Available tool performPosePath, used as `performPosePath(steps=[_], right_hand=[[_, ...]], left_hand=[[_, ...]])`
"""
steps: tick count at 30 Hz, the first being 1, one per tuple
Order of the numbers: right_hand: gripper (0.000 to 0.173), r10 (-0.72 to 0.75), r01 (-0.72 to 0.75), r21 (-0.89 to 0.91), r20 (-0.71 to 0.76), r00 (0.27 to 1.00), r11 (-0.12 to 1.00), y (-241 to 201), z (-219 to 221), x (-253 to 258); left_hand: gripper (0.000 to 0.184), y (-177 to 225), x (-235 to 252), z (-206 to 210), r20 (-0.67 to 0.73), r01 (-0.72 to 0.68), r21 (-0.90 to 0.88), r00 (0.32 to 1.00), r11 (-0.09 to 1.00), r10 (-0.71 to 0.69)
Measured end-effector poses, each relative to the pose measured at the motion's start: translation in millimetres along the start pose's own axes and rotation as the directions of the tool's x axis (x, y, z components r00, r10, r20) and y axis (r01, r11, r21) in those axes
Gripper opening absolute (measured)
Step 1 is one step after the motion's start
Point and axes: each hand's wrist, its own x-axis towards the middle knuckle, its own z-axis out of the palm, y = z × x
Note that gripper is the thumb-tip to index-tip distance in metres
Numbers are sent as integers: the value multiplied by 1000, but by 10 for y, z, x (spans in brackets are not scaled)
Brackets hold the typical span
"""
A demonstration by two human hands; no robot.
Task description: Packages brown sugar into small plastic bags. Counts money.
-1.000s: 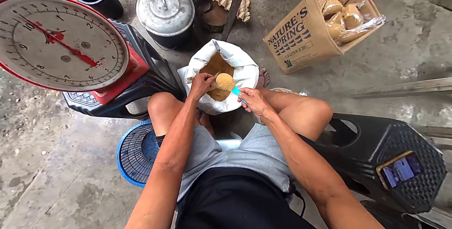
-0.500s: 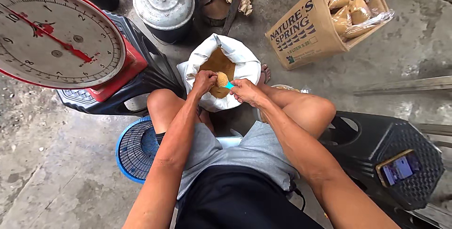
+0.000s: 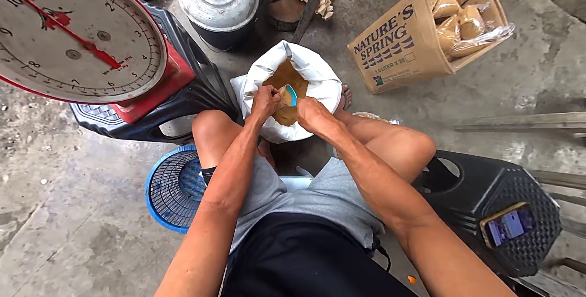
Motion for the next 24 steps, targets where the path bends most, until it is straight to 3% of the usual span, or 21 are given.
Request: performPosePath(steps=[5, 10, 13, 16, 24], right_hand=[[26, -12, 14, 41, -59, 998, 999, 95, -10, -72], [30, -17, 37, 222, -95, 995, 974, 323, -98, -280], [36, 21, 39, 428, -135, 991, 903, 319, -113, -540], [30, 48, 126, 596, -268, 962, 793, 465, 49, -643], [30, 30, 172, 643, -291, 956, 747, 825, 214, -429]], left_hand=[[21, -24, 38, -25, -13, -9, -67, 1000, 998, 8], [21, -24, 82, -20, -16, -13, -94, 1000, 995, 11], [27, -118, -47, -166, 16, -144, -60, 989, 988, 145], [35, -115, 0, -52, 90, -260, -86, 959, 962, 268], [30, -110, -11, -4, 29, -75, -146, 996, 986, 80]])
